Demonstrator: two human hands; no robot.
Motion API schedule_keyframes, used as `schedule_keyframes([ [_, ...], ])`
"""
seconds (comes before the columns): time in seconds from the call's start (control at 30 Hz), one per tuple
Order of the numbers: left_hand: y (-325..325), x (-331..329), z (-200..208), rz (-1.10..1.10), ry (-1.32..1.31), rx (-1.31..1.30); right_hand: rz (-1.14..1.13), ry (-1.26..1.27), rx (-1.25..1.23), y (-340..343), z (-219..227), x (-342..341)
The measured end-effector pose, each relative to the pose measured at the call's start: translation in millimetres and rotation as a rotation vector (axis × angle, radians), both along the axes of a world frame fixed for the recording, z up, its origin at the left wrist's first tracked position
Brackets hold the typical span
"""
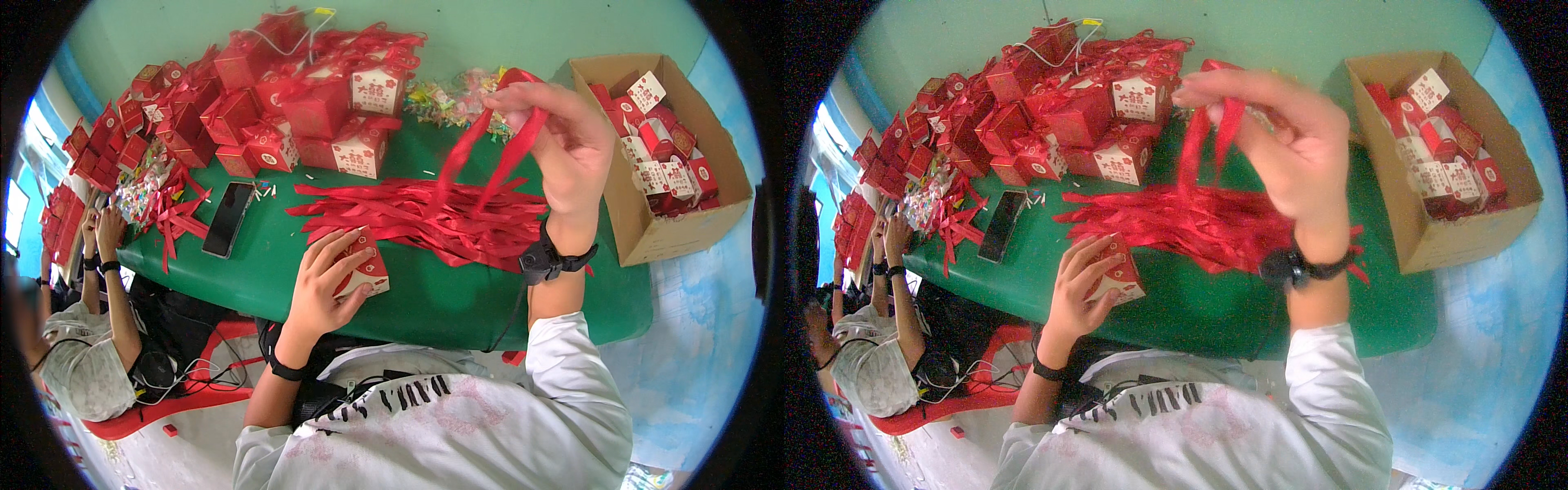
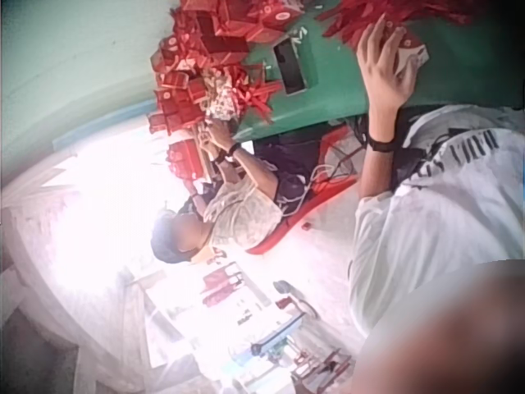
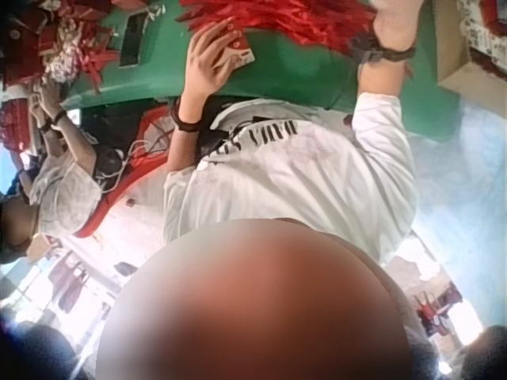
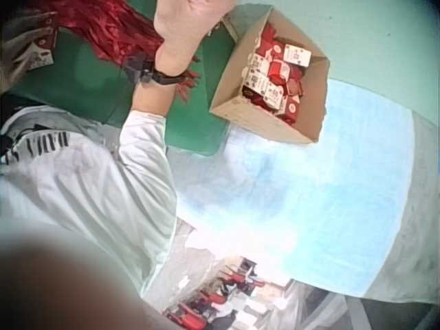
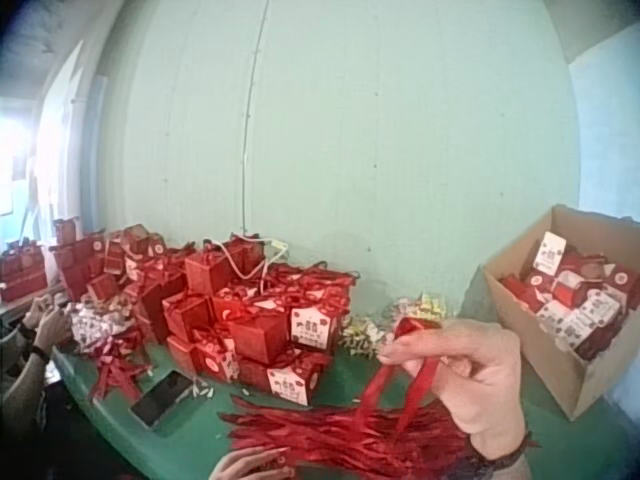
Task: The person fills small red boxes with colorful candies, closes the lids, and ties red ribbons around them. The finished boxes are placed into a cardboard carton on the table.
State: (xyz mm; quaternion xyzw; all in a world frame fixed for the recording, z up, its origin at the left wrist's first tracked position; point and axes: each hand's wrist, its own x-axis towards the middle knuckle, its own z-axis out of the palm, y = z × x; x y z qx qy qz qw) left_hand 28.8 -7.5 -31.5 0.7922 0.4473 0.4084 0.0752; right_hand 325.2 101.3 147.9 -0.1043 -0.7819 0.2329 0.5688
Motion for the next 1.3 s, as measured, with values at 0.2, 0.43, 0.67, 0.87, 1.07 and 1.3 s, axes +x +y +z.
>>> schedule_keyframes([
  [0.2,0,0,1,0.009,0.009,0.044,0.013,0.119,-0.027,6,-5,-5],
  [0.43,0,0,2,0.011,0.006,0.034,-0.180,0.061,-0.175,49,-14,-15],
  [0.67,-2,-3,1,0.021,0.010,0.028,-0.018,-0.091,-0.544,49,-21,-22],
  [0.87,-1,-4,-1,0.018,0.007,0.027,0.137,0.291,-0.753,61,-37,-40],
  [1.07,-1,-4,-1,0.022,0.008,0.038,0.309,0.104,-0.960,75,-42,-37],
  [1.3,-4,-5,-1,0.022,0.002,0.036,0.182,-0.473,-0.940,71,-44,-28],
])
